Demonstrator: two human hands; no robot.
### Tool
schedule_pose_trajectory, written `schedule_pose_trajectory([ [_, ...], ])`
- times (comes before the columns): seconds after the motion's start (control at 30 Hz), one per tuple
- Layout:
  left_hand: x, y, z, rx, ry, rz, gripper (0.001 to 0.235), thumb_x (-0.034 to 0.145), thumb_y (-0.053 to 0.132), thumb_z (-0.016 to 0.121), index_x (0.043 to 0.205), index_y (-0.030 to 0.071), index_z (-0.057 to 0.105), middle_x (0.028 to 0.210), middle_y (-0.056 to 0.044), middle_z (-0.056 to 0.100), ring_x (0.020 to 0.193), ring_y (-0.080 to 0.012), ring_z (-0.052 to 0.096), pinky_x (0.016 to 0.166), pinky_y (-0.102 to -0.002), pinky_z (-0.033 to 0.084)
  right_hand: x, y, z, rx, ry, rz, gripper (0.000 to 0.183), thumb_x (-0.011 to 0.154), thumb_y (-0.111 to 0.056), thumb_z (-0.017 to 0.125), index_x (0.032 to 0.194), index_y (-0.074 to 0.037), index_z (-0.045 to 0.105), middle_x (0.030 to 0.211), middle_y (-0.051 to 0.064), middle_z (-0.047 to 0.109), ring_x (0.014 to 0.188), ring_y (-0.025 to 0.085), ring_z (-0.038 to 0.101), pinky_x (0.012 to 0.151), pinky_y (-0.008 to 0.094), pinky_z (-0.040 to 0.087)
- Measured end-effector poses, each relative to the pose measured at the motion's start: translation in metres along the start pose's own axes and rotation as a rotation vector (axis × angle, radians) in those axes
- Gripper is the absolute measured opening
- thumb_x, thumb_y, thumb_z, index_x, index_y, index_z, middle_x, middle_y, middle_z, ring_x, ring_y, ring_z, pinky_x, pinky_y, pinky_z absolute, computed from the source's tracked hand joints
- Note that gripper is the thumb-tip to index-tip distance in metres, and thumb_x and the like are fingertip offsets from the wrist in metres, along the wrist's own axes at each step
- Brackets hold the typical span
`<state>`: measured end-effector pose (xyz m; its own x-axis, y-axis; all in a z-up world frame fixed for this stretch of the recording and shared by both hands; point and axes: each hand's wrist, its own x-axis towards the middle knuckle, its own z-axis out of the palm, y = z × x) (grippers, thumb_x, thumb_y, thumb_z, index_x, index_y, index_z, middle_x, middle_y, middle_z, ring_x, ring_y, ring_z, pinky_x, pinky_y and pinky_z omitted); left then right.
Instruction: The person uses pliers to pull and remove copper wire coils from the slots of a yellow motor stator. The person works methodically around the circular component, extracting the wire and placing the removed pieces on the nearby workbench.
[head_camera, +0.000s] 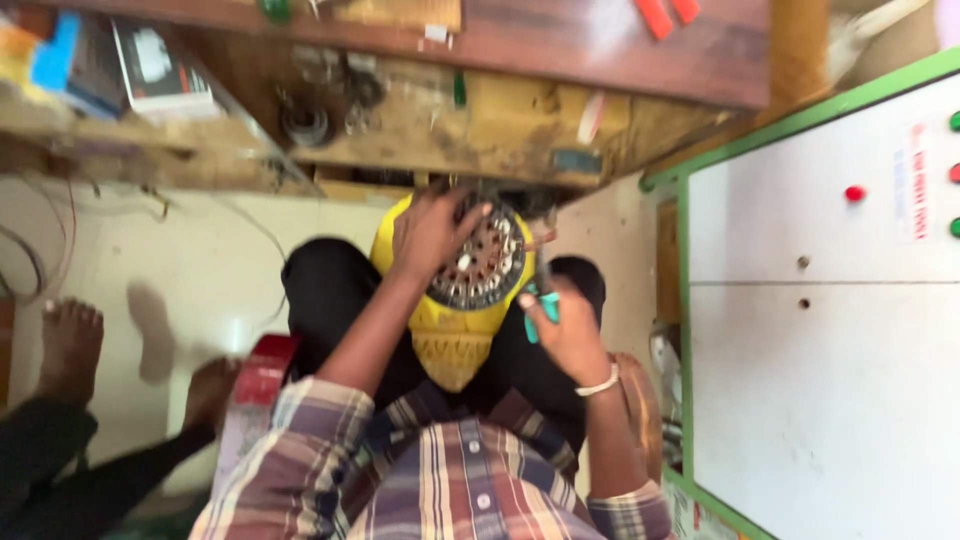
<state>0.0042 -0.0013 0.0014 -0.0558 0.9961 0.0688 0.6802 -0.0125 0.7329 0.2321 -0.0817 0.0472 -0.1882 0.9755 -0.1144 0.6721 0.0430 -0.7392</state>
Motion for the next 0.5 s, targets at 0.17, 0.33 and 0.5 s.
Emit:
schedule_pose_trajectory([
  [0.17,-0.001,0.001,-0.001,-0.025,0.042,-0.012,0.045,0.088,0.049,0.072,0.119,0.016,0.075,0.122,-0.014,0.07,0.105,-0.0372,0.067,0.087,-0.047,0.054,0.089,-0.014,-0.085,-0.331,0.172,-0.138,0.039,0.098,-0.039,0.069,0.091,-0.001,0.065,0.087,0.023,0.061,0.082,0.045,0.062,0.074,0.051,0.049],
  [0.33,-0.001,0.0,0.0,-0.011,0.039,-0.007,0.048,0.086,0.051,0.074,0.119,0.016,0.074,0.121,-0.013,0.071,0.109,-0.0361,0.066,0.09,-0.046,0.053,0.218,-0.075,-0.156,-0.453,0.074,-0.203,0.052,0.092,-0.044,0.082,0.11,0.001,0.064,0.091,0.024,0.068,0.083,0.039,0.066,0.077,0.047,0.052],
  [0.5,-0.004,0.004,-0.01,-0.045,0.027,-0.056,0.053,0.081,0.054,0.076,0.121,0.019,0.074,0.115,-0.012,0.072,0.106,-0.0354,0.067,0.088,-0.047,0.053,0.223,-0.061,-0.17,-0.223,0.334,-0.343,0.049,0.094,-0.036,0.077,0.123,0.001,0.065,0.098,0.014,0.072,0.077,0.024,0.068,0.069,0.038,0.055],
])
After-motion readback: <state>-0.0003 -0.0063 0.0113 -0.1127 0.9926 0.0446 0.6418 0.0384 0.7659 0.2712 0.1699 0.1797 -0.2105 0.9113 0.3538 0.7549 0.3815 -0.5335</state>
